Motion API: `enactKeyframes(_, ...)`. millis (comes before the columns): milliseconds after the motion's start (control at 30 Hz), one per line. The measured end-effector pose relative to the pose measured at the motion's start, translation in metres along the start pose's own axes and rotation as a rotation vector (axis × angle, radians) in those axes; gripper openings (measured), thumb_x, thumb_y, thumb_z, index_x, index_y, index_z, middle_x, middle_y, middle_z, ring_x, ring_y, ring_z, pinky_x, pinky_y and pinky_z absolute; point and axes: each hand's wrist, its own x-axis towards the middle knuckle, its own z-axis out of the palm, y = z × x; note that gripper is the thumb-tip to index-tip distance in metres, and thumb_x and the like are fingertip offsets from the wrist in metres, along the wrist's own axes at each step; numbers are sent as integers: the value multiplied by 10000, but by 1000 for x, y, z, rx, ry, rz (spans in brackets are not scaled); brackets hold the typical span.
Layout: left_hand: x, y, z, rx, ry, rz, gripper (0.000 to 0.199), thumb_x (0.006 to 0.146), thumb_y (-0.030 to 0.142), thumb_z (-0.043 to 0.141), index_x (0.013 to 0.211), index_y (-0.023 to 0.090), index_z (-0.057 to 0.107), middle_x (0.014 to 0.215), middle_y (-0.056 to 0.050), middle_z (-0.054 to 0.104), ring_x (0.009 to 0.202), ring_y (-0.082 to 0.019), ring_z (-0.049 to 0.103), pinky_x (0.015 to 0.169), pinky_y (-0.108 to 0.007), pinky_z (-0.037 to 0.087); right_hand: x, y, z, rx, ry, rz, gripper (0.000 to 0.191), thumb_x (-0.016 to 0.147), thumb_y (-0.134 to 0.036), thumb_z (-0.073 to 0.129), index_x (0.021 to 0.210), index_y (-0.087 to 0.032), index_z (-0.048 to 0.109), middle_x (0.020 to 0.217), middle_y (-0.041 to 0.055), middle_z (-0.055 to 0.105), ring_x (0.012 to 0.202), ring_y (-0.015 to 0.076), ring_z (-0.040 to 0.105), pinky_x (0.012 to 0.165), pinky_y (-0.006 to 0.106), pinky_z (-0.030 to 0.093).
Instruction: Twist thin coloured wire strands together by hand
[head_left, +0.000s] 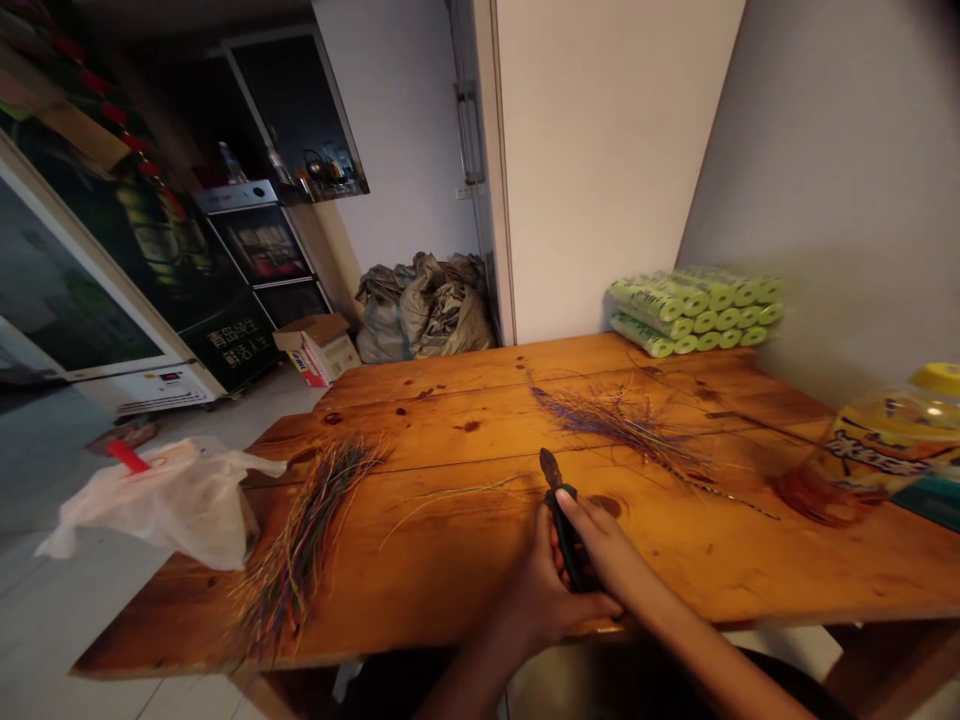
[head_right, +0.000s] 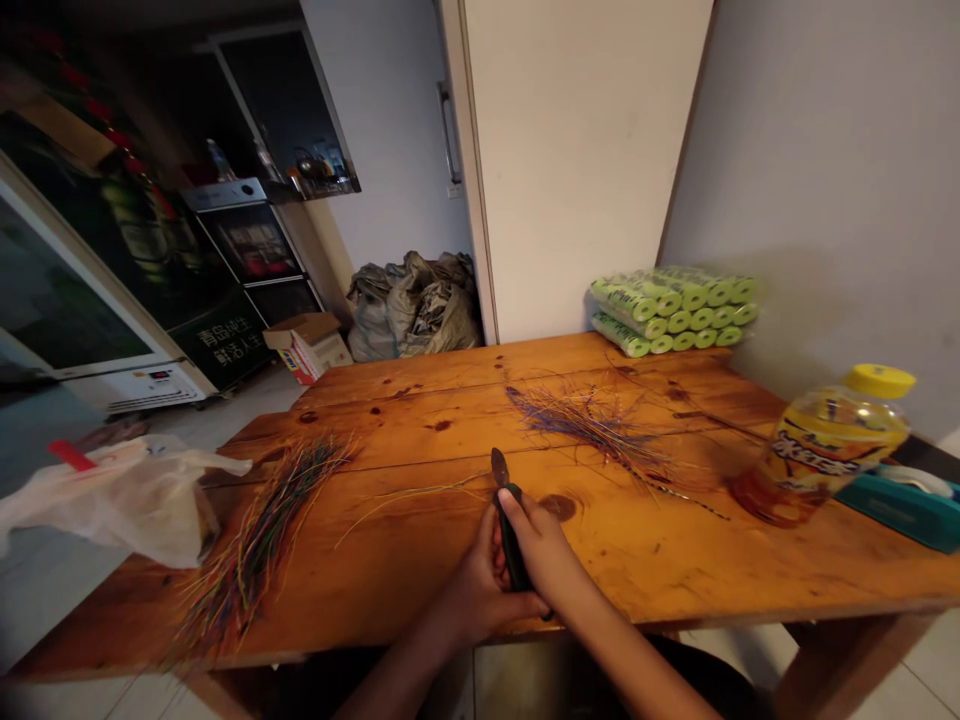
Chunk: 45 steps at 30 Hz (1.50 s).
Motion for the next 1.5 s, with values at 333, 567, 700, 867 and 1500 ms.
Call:
enactKeyframes(333, -9, -1, 8, 71, -16, 71, 915, 538, 73, 772, 1300, 252, 300, 1299, -142, 476, 1160, -269, 498, 935, -411, 427, -11, 5, -3, -28, 6, -69, 473, 753, -642, 459, 655, -180, 488, 456, -36, 513, 382, 104, 490, 384, 220, 420)
enactKeyframes(567, 0, 13, -16, 185, -25, -92, 699, 577, 268, 778, 1206, 209, 477, 940, -74, 642, 798, -190, 635, 733, -337, 499, -6, 6, -5, 34, -7, -77, 494, 725, -664, 474, 659, -175, 490, 471, -23, 525, 382, 109, 505, 391, 231, 428)
enactKeyframes(700, 14, 36, -41, 245, 214, 25, 569, 696, 329, 675, 1209, 179, 477, 884, -71, 648, 743, -153, 627, 730, -313, 489, -7, 1, -5, 112, -52, -60, 472, 723, -648, 493, 735, -176, 497, 525, -29, 534, 389, 105, 507, 382, 230, 429)
enactKeyframes(867, 18, 46, -48, 583, 527, 385, 410, 711, 265, 656, 1107, 207, 567, 911, -47, 617, 700, -114, 593, 674, -251, 486, -8, 1, 0, 100, -70, -24, 455, 718, -633, 507, 736, -179, 479, 547, -38, 526, 389, 93, 496, 367, 219, 413)
enactKeyframes(1500, 21, 38, -48, 720, 478, 379, 260, 741, 258, 607, 994, 206, 638, 839, -53, 672, 746, -167, 638, 717, -300, 517, -4, 11, 4, 35, -157, -52, 434, 751, -618, 469, 740, -185, 444, 556, -52, 508, 402, 97, 496, 377, 226, 403)
